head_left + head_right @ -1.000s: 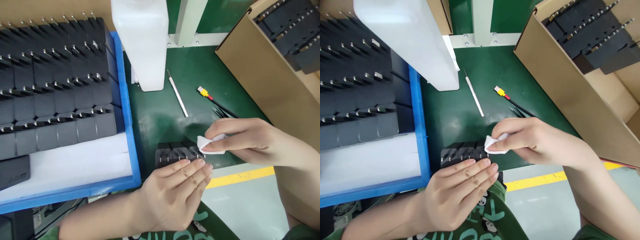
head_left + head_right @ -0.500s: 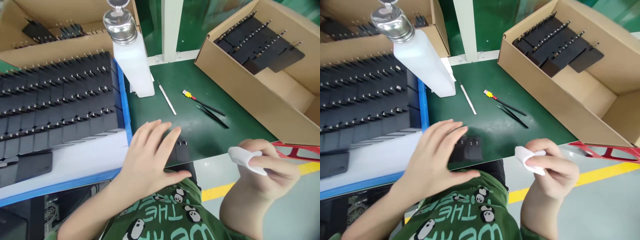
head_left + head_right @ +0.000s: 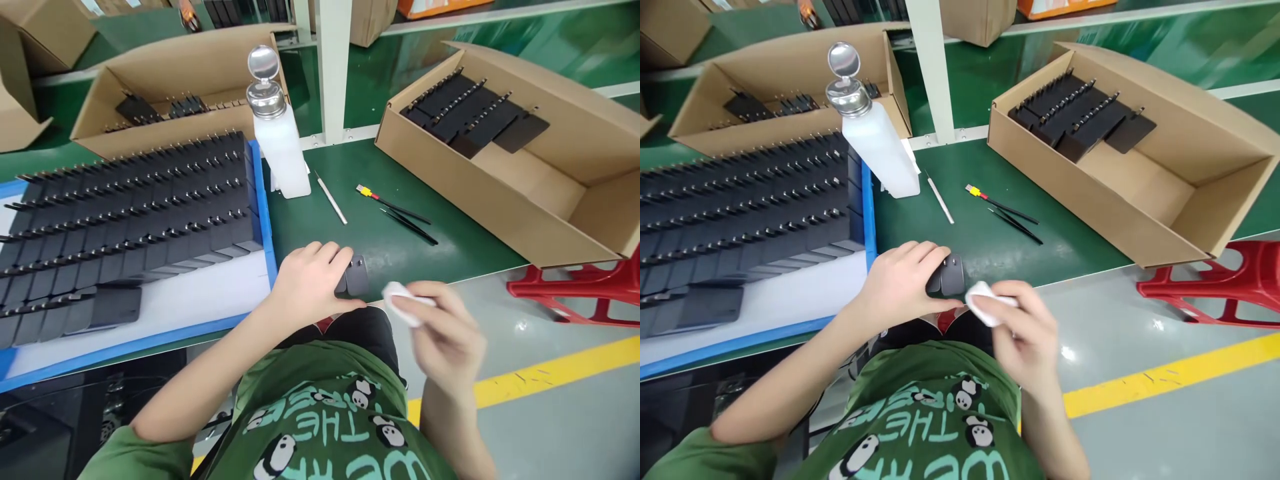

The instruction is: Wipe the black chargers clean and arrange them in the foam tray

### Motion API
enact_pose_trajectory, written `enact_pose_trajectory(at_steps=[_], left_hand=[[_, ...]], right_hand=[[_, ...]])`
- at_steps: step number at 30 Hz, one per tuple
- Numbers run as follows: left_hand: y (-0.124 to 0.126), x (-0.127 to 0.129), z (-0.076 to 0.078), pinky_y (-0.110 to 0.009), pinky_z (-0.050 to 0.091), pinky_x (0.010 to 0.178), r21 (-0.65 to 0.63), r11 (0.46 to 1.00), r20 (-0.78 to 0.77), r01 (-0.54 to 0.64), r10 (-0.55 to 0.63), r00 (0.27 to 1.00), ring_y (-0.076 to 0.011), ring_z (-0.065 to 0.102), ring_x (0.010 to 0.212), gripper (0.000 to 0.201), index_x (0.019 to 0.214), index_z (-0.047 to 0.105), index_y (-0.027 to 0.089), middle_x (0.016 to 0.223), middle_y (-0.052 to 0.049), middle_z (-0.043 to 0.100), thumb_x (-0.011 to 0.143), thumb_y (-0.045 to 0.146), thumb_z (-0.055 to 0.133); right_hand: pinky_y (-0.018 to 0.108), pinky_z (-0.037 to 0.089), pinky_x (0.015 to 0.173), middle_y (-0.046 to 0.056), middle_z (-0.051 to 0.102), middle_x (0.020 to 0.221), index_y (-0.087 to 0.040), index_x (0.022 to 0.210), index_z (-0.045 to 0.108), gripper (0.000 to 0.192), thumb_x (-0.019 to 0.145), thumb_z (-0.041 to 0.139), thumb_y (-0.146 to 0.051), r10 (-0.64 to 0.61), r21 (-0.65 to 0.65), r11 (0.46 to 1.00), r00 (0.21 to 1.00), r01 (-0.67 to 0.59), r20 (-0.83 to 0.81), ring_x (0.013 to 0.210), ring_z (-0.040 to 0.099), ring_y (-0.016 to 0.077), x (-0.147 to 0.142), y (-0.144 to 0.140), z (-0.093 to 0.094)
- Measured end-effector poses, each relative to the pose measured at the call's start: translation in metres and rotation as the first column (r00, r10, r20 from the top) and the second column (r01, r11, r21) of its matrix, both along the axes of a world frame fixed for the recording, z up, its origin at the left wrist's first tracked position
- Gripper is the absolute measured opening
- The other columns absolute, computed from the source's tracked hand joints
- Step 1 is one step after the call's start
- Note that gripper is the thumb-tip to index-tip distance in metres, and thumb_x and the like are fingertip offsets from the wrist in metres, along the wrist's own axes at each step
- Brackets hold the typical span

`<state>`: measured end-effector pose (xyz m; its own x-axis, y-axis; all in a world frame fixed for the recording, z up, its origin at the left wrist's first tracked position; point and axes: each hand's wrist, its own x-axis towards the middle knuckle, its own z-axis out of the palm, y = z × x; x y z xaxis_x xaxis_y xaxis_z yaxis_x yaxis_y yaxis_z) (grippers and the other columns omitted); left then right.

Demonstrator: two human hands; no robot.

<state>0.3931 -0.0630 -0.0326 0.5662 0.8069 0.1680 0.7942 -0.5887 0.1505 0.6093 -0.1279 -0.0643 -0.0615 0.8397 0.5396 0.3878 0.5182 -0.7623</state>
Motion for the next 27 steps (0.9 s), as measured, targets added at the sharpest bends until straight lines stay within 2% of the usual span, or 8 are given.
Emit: enact_pose_trajectory(at_steps=[3, 6, 9, 13, 17, 20, 24, 27], left_hand=[[-0.002, -0.007, 0.006, -0.043, 0.053, 0.09, -0.03, 1.0, 0.084, 0.006, -0.003, 0.996, -0.0321, 0.065, 0.111, 0.074, 0.132, 0.055, 0.013, 0.127, -0.015, 0.067, 0.075, 0.054, 0.08], [-0.004, -0.014, 0.003, -0.038, 0.054, 0.082, -0.039, 0.999, 0.025, -0.029, 0.03, 0.999, -0.0289, 0.068, 0.104, 0.053, 0.126, 0.057, 0.013, 0.12, -0.012, 0.071, 0.083, 0.038, 0.076], [-0.004, -0.016, -0.002, -0.034, 0.052, 0.067, -0.067, 0.997, -0.013, -0.036, 0.036, 0.999, -0.0261, 0.07, 0.093, 0.037, 0.117, 0.06, 0.013, 0.109, -0.009, 0.074, 0.087, 0.032, 0.071], [-0.002, -0.014, -0.003, -0.034, 0.05, 0.059, -0.078, 0.996, -0.075, -0.04, 0.034, 0.997, -0.0255, 0.069, 0.09, 0.033, 0.115, 0.062, 0.014, 0.11, -0.008, 0.074, 0.083, 0.014, 0.066], [-0.001, -0.014, -0.001, -0.035, 0.049, 0.055, -0.069, 0.997, -0.042, -0.039, 0.036, 0.998, -0.0256, 0.068, 0.088, 0.03, 0.114, 0.062, 0.014, 0.106, -0.008, 0.074, 0.086, 0.026, 0.066], [-0.001, -0.014, -0.002, -0.034, 0.048, 0.054, -0.059, 0.998, -0.048, -0.036, 0.033, 0.998, -0.0247, 0.068, 0.086, 0.031, 0.114, 0.062, 0.013, 0.107, -0.007, 0.074, 0.083, 0.015, 0.065], [-0.001, -0.015, -0.005, -0.036, 0.048, 0.054, -0.02, 0.999, 0.003, -0.027, 0.027, 1.0, -0.0256, 0.068, 0.086, 0.034, 0.115, 0.062, 0.012, 0.107, -0.007, 0.074, 0.083, 0.021, 0.068], [-0.001, -0.016, -0.006, -0.035, 0.046, 0.05, 0.0, 1.0, 0.003, -0.023, 0.023, 1.0, -0.0244, 0.068, 0.082, 0.036, 0.114, 0.062, 0.011, 0.106, -0.007, 0.074, 0.079, 0.009, 0.064]], right_hand=[[0.03, 0.053, 0.071, 0.009, 0.064, 0.102, -0.018, 0.114, 0.069, 0.04, 0.088, 0.049, 0.006, 0.017, 0.146, 0.987, 0.943, -0.069, 0.333, 0.089, 0.062, 0.0177, -0.024, 0.01, 0.004], [0.032, 0.055, 0.075, 0.012, 0.067, 0.1, -0.011, 0.11, 0.067, 0.03, 0.091, 0.049, 0.003, -0.026, 0.211, 0.975, 0.894, -0.077, 0.448, 0.086, 0.061, 0.0194, -0.04, 0.016, 0.007], [0.032, 0.055, 0.077, 0.013, 0.069, 0.097, -0.006, 0.109, 0.065, 0.025, 0.093, 0.049, 0.003, 0.011, 0.185, 0.977, 0.881, -0.111, 0.473, 0.086, 0.061, 0.0193, -0.051, 0.013, 0.01], [0.031, 0.057, 0.085, 0.011, 0.07, 0.101, -0.007, 0.115, 0.062, 0.024, 0.095, 0.051, -0.001, 0.125, 0.118, 0.973, 0.879, -0.2, 0.461, 0.09, 0.063, 0.0184, -0.057, 0.007, 0.011], [0.036, 0.057, 0.081, 0.015, 0.068, 0.106, -0.007, 0.121, 0.062, 0.034, 0.091, 0.052, 0.004, -0.011, 0.2, 0.974, 0.865, -0.104, 0.502, 0.092, 0.063, 0.0223, -0.055, 0.004, 0.008], [0.037, 0.058, 0.081, 0.015, 0.068, 0.107, -0.007, 0.123, 0.063, 0.034, 0.092, 0.051, 0.002, 0.052, 0.159, 0.974, 0.845, -0.16, 0.533, 0.098, 0.064, 0.0246, -0.055, 0.001, 0.007], [0.038, 0.057, 0.082, 0.016, 0.067, 0.106, -0.005, 0.119, 0.066, 0.036, 0.088, 0.052, 0.006, -0.028, 0.19, 0.978, 0.849, -0.086, 0.527, 0.099, 0.064, 0.0258, -0.057, -0.002, 0.008], [0.038, 0.057, 0.085, 0.017, 0.066, 0.111, -0.002, 0.119, 0.065, 0.036, 0.088, 0.051, 0.007, 0.066, 0.141, 0.976, 0.847, -0.164, 0.527, 0.102, 0.063, 0.0259, -0.057, -0.004, 0.007]])
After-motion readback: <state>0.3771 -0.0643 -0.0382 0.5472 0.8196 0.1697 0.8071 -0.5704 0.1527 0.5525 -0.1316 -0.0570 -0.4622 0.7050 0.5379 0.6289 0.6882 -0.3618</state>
